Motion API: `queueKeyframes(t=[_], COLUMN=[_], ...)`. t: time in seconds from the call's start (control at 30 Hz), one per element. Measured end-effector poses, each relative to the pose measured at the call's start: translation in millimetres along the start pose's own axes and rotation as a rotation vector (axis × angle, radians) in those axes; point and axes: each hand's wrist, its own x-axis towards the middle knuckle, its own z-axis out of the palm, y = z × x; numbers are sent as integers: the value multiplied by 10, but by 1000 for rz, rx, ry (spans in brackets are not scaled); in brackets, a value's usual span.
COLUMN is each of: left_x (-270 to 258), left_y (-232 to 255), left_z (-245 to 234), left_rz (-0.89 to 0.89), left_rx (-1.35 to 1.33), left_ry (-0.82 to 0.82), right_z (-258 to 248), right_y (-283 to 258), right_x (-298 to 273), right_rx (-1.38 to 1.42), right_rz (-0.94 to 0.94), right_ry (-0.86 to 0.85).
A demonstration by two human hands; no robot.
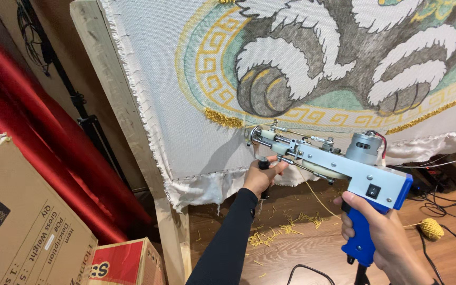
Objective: The person uses a tufting gun to apply yellow yarn to a large canvas with a printed tiger design, following the lines of the pattern and feeding yarn into the machine.
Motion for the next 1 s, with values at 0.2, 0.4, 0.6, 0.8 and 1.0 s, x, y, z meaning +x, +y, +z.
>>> queueKeyframes(t=[0.2, 0.4, 0.6, 0.8, 1.0], left_x=[179, 423, 459, 374, 455], left_y=[-107, -269, -170, 58, 37], left_z=[-134, -404, -568, -540, -568], left_rz=[18, 45, 4, -37, 29], left_rx=[35, 137, 301, 266, 240], left_ry=[88, 197, 254, 288, 261], right_z=[258, 619, 865, 917, 935], right_y=[-11, 14, 125, 107, 73], right_x=[-42, -78, -104, -76, -71], right_rx=[30, -15, 38, 55, 88], right_rz=[-34, -137, -126, -92, -83], right_ry=[19, 51, 74, 101, 92])
